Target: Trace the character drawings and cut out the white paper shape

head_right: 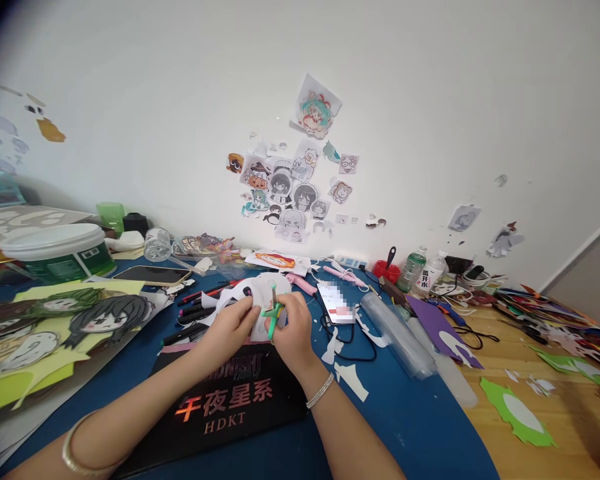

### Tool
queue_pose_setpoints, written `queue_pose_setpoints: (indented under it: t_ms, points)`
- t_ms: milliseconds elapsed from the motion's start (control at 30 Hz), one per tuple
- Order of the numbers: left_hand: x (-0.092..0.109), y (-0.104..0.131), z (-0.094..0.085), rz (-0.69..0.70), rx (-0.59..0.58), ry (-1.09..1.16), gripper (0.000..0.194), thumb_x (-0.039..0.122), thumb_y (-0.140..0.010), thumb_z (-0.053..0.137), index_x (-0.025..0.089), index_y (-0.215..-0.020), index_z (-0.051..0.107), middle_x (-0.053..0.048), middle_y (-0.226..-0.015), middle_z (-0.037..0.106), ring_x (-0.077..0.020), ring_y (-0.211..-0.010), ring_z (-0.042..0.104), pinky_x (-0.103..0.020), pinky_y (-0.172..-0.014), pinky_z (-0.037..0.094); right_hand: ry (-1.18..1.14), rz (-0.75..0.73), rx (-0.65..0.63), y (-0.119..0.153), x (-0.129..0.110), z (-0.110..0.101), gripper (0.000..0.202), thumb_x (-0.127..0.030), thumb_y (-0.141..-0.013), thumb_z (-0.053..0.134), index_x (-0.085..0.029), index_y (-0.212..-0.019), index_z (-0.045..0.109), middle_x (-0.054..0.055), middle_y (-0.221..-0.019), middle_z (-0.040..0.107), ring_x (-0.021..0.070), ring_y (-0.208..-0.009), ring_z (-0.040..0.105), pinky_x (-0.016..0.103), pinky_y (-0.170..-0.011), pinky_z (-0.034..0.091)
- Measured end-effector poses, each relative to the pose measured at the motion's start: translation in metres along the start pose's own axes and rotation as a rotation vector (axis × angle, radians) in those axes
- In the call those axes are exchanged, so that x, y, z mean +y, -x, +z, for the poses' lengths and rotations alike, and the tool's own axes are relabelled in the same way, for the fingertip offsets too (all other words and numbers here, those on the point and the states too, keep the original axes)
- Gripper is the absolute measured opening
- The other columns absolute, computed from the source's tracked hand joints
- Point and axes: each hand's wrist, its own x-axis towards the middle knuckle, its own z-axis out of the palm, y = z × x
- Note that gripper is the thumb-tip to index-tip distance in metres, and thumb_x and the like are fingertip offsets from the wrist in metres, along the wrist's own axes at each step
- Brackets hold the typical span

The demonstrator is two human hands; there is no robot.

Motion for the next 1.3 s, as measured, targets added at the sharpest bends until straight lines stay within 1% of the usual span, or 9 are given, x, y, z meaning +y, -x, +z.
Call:
queue_pose_setpoints:
  t_ms: [67,133,233,333,467,567,867,1067,1300]
  points:
    - [-0.0017,0.0003,0.0002,-0.005,0.014,0.044,0.020,0.031,-0.083,0.034,0.022,-0.065,0.034,0.004,-0.058,0.040,-0.0146,-0.057,0.041,-0.027,-0.055,0.032,-0.007,0.004,-0.001,-0.0004,-0.0010,-0.0006,0.016,-0.012,-0.068,0.052,-0.021,-0.082,0.051,0.002,-0.075,0.054,0.0183,-0.074,0.052,0.032,-0.069,0.045]
    - [-0.0037,0.0006,0.0006,-0.010,0.036,0.132,0.011,0.029,-0.081,0.038,0.020,-0.086,0.042,0.003,-0.064,0.047,-0.0148,-0.059,0.047,-0.027,-0.057,0.037,-0.014,0.029,-0.011,-0.0009,-0.0021,-0.0012,0.016,-0.012,-0.068,0.051,-0.020,-0.083,0.051,0.002,-0.076,0.054,0.0180,-0.074,0.052,0.032,-0.069,0.045]
    - [-0.0054,0.0011,0.0008,0.042,0.047,0.173,0.028,0.027,-0.080,0.042,0.019,-0.107,0.042,-0.001,-0.077,0.055,-0.0155,-0.068,0.053,-0.028,-0.064,0.042,-0.026,0.084,-0.039,-0.0015,-0.0034,-0.0017,0.015,-0.014,-0.070,0.052,-0.020,-0.083,0.052,0.002,-0.076,0.056,0.0176,-0.073,0.053,0.031,-0.069,0.044]
    - [-0.0046,0.0009,-0.0002,0.104,0.003,0.111,0.019,0.026,-0.078,0.044,0.021,-0.094,0.054,-0.002,-0.082,0.058,-0.0164,-0.074,0.053,-0.027,-0.066,0.041,-0.042,0.112,-0.066,-0.0013,-0.0041,-0.0013,0.015,-0.016,-0.070,0.053,-0.020,-0.084,0.052,0.002,-0.077,0.057,0.0180,-0.074,0.054,0.031,-0.068,0.044]
    - [-0.0039,-0.0021,-0.0020,-0.089,-0.033,0.257,0.020,0.031,-0.073,0.049,0.018,-0.085,0.059,0.003,-0.061,0.053,-0.0121,-0.053,0.046,-0.023,-0.051,0.035,-0.053,0.120,-0.077,-0.0007,-0.0058,-0.0004,0.014,-0.015,-0.070,0.052,-0.021,-0.083,0.051,0.002,-0.077,0.057,0.0186,-0.076,0.054,0.032,-0.069,0.044]
    - [-0.0053,-0.0048,-0.0030,-0.174,-0.035,0.383,0.024,0.033,-0.071,0.051,0.016,-0.084,0.062,0.002,-0.059,0.055,-0.0120,-0.051,0.048,-0.023,-0.050,0.036,-0.074,0.145,-0.086,-0.0009,-0.0077,-0.0007,0.013,-0.015,-0.071,0.052,-0.021,-0.083,0.051,0.002,-0.078,0.057,0.0185,-0.075,0.055,0.032,-0.069,0.044]
    - [-0.0060,-0.0045,-0.0034,-0.177,0.006,0.391,0.031,0.030,-0.069,0.054,0.015,-0.092,0.066,0.000,-0.061,0.061,-0.0141,-0.055,0.054,-0.023,-0.052,0.040,-0.034,0.065,-0.144,-0.0031,-0.0041,-0.0014,0.020,-0.011,-0.066,0.051,-0.021,-0.083,0.054,0.004,-0.081,0.058,0.0202,-0.079,0.054,0.033,-0.071,0.044]
    - [-0.0038,-0.0059,-0.0035,-0.190,-0.021,0.419,0.031,0.033,-0.067,0.055,0.014,-0.089,0.066,-0.002,-0.065,0.063,-0.0152,-0.061,0.055,-0.024,-0.058,0.042,0.000,-0.016,-0.182,-0.0033,-0.0034,-0.0010,0.025,-0.006,-0.062,0.049,-0.021,-0.081,0.055,0.003,-0.076,0.059,0.0212,-0.078,0.052,0.032,-0.067,0.043]
    - [-0.0068,-0.0065,-0.0032,-0.210,-0.002,0.361,0.033,0.036,-0.068,0.055,0.014,-0.090,0.066,0.002,-0.056,0.054,-0.0129,-0.053,0.049,-0.023,-0.053,0.039,0.015,-0.005,-0.162,-0.0036,-0.0052,-0.0009,0.018,-0.009,-0.066,0.048,-0.021,-0.077,0.053,0.003,-0.074,0.057,0.0210,-0.076,0.051,0.033,-0.066,0.043]
